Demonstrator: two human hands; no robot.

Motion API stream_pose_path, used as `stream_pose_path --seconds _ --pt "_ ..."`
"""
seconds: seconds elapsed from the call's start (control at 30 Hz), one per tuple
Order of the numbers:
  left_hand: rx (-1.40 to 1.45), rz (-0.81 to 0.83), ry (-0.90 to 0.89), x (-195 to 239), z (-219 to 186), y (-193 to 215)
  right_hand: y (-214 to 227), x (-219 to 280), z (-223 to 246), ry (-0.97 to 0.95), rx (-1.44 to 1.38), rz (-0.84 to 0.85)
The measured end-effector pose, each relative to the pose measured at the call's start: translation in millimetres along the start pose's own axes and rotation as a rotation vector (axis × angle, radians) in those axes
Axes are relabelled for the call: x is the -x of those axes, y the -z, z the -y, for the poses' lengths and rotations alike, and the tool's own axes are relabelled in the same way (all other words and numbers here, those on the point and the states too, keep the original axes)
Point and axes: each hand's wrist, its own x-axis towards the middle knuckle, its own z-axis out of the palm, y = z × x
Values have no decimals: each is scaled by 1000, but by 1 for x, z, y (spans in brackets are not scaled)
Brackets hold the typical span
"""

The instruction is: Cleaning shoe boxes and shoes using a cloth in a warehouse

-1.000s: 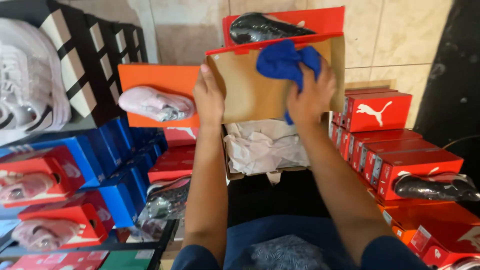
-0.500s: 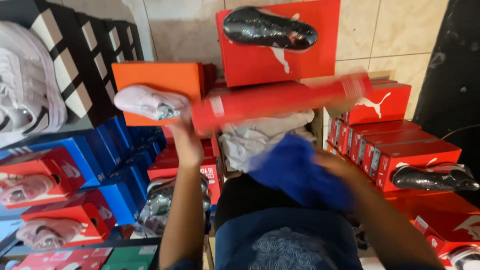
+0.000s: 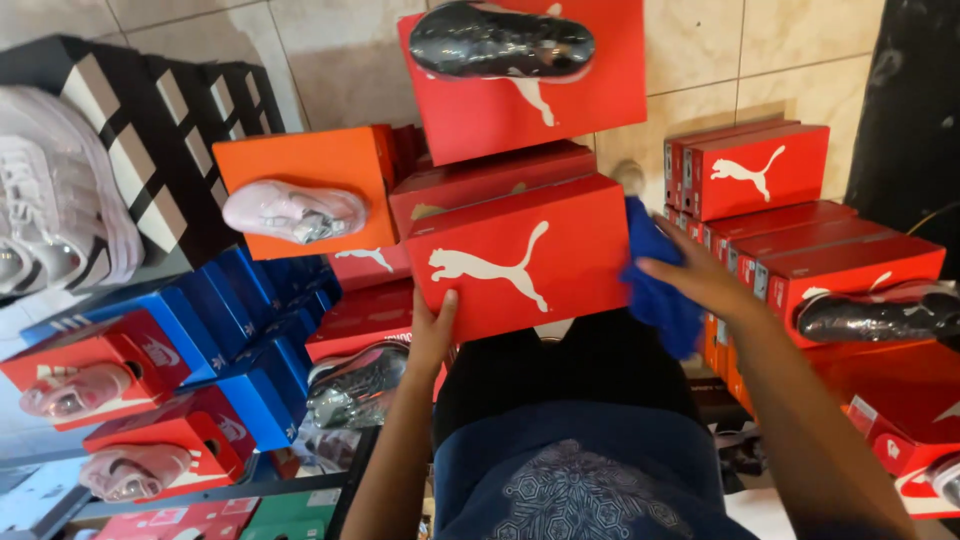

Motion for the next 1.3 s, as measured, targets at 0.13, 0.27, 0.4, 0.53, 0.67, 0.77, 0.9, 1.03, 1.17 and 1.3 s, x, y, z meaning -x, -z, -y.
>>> stream_pose_path --seconds 0.13,0.27,0.4,0.53,0.67,0.77,0.9,1.03,1.17,1.3 --pt "-5 -62 -124 1 -22 -7 -16 -21 8 -60 -163 34" --pt "-123 -79 -45 17 -43 -16 7 -44 -28 51 -246 171" --pt "-172 -85 -77 42 -74 -90 97 -39 -64 25 -224 166" --pt "-195 -26 -117 34 -60 -198 209 -10 -93 -48 -276 93" --pt "-146 149 -74 -15 -34 -335 306 -20 -160 -202 -208 -1" --pt "-112 198 -86 -66 45 -409 343 -44 -205 -278 -142 -32" --pt "-170 289 -45 -133 85 -490 366 -128 -326 -337 -25 -43" --pt "-351 290 47 -167 106 -533 361 -189 -423 -342 45 -69" --pt "-163 349 33 -195 171 -558 362 -208 -464 -449 42 -133" --pt "-27 368 85 -213 209 -572 357 -237 -524 -391 2 -251"
